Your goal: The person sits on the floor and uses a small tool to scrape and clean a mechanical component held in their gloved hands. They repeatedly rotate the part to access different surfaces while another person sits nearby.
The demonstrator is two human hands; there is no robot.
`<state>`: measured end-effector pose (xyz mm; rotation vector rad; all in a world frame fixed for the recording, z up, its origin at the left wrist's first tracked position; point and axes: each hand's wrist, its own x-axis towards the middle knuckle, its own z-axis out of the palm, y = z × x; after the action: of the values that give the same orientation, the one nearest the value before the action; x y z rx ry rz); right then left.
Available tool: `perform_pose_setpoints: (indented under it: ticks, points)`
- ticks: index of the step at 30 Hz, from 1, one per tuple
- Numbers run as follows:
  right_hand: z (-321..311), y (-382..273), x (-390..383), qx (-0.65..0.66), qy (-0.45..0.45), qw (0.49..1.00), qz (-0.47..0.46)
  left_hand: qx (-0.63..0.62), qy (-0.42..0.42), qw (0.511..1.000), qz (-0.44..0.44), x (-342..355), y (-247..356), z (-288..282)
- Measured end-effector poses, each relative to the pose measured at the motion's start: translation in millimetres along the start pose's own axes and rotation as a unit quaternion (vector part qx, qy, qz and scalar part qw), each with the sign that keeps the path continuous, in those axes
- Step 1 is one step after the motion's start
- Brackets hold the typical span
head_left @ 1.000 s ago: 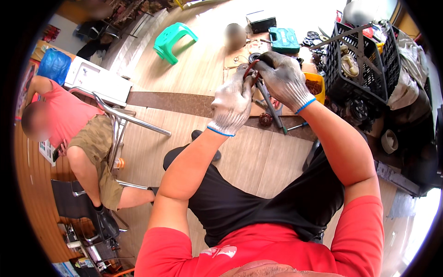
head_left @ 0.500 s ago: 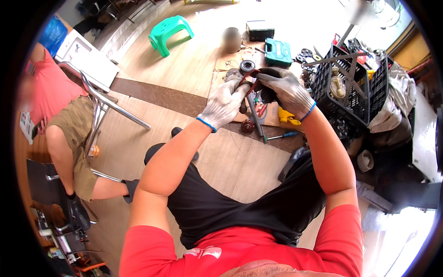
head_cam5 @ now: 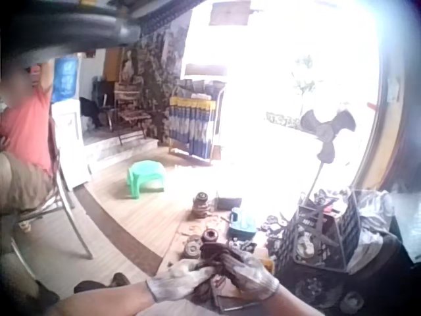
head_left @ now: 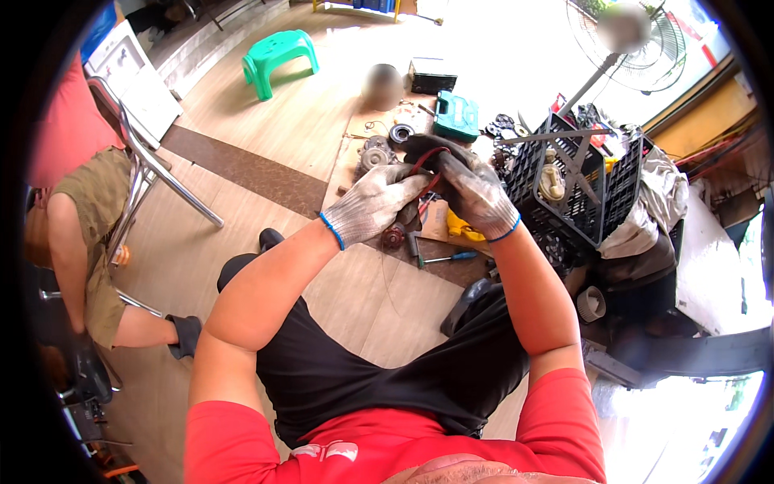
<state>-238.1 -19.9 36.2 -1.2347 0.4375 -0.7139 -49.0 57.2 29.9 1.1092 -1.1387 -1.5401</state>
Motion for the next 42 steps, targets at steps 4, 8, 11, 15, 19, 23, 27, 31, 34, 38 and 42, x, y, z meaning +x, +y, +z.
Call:
perform_pose_setpoints:
  ticks: [4, 8, 11, 15, 19, 23, 27, 31, 34, 38, 42]
  points:
    - [-1.2, -1.0, 1.1, 0.064, -0.039, 0.997, 0.022, -0.032, -0.021, 0.999, -0.027, -2.5, 3.0, -2.0]
    - [-1.6, 1.6, 3.9, 0.091, -0.089, 0.992, 0.003, -0.099, -0.041, 0.994, -0.034, -3.1, -2.9, -3.6]
    - [-0.5, 7.1, 6.0, 0.107, -0.086, 0.991, -0.004, -0.129, -0.055, 0.990, -0.023, 0.7, -11.7, -4.0]
    - [-1.9, 9.2, 6.0, 0.074, -0.058, 0.995, -0.017, -0.154, -0.072, 0.985, -0.032, 0.6, -15.9, -4.7]
    - [-0.3, 12.8, 5.0, 0.100, -0.004, 0.995, -0.008, -0.156, -0.092, 0.983, -0.033, 3.9, -20.2, -9.2]
    - [4.9, 12.5, 5.8, 0.117, 0.031, 0.993, 0.010, -0.173, -0.073, 0.982, -0.036, 5.6, -20.3, -6.2]
    - [-0.6, 22.4, 8.6, 0.043, 0.061, 0.997, -0.028, -0.089, -0.044, 0.995, 0.010, 9.7, -23.9, 0.1]
    - [-5.4, 9.4, 9.2, 0.087, -0.030, 0.996, -0.009, -0.083, -0.054, 0.995, -0.011, 1.6, -13.4, 1.5]
    - [-8.0, 4.8, 13.6, 0.077, -0.046, 0.996, -0.013, -0.144, -0.071, 0.987, -0.029, -3.6, -6.5, 0.4]
    - [-7.5, -0.5, 12.0, 0.095, -0.061, 0.993, -0.042, -0.172, -0.062, 0.982, -0.054, -7.2, -4.7, -3.5]
    - [-10.6, -5.1, 4.4, -0.054, -0.083, 0.994, -0.055, -0.215, -0.124, 0.966, -0.076, -7.1, -5.2, -3.0]
